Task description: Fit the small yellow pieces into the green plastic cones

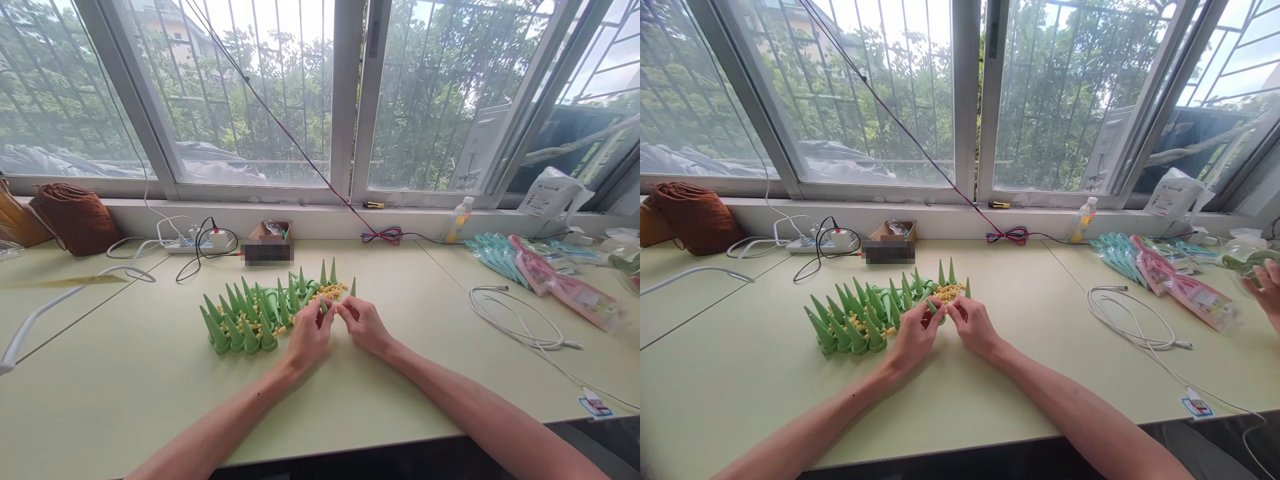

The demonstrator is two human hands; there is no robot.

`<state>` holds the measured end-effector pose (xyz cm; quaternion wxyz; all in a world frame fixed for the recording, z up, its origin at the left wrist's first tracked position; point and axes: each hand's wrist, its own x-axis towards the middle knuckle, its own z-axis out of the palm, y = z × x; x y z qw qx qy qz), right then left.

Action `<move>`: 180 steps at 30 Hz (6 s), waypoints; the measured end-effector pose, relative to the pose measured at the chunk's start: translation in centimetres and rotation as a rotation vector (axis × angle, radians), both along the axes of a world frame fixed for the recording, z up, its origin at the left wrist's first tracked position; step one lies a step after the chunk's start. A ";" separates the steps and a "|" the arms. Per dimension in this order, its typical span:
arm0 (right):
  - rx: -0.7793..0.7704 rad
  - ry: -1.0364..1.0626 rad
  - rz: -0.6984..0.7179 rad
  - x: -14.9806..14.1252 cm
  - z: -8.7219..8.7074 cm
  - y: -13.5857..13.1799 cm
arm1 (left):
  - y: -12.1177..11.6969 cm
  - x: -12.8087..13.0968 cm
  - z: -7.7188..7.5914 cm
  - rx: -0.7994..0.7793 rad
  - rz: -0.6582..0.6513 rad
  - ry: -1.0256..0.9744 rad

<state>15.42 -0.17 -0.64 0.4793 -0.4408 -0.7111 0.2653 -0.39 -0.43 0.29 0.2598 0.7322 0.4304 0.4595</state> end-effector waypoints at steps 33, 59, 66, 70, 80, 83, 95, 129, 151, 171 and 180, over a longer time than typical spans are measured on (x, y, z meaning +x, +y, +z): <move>0.015 -0.063 -0.002 0.0 -0.6 0.2 | -0.1 -0.1 0.3 -0.015 0.005 0.054; -0.040 -0.036 0.006 0.1 -0.7 0.4 | -0.2 0.0 0.5 0.043 -0.033 0.090; -0.048 0.040 0.056 0.0 -0.1 -0.1 | 0.2 -0.1 0.4 0.035 0.053 0.055; -0.047 0.052 0.098 0.0 -0.1 -0.2 | 0.3 -0.2 0.3 0.037 0.065 0.059; -0.058 -0.013 0.023 0.1 -0.5 0.2 | -0.1 0.0 0.4 0.050 0.008 0.079; -0.070 0.040 0.056 0.0 -0.4 0.1 | 0.1 -0.1 0.4 0.045 0.039 0.066; -0.043 -0.019 0.049 0.1 -0.5 0.2 | 0.2 -0.2 0.2 0.025 0.021 0.077; -0.078 0.058 0.134 0.2 -0.9 0.3 | 0.5 -0.1 -0.2 -0.017 0.043 0.057; -0.051 -0.019 0.007 0.2 -0.6 0.4 | 0.4 -0.1 -0.3 -0.007 -0.041 0.056; -0.069 -0.077 0.020 0.5 -0.5 0.4 | 0.1 0.0 -0.5 -0.047 -0.031 0.048; -0.040 -0.120 0.007 0.3 -0.5 0.5 | -0.1 0.1 -0.5 -0.009 -0.041 0.070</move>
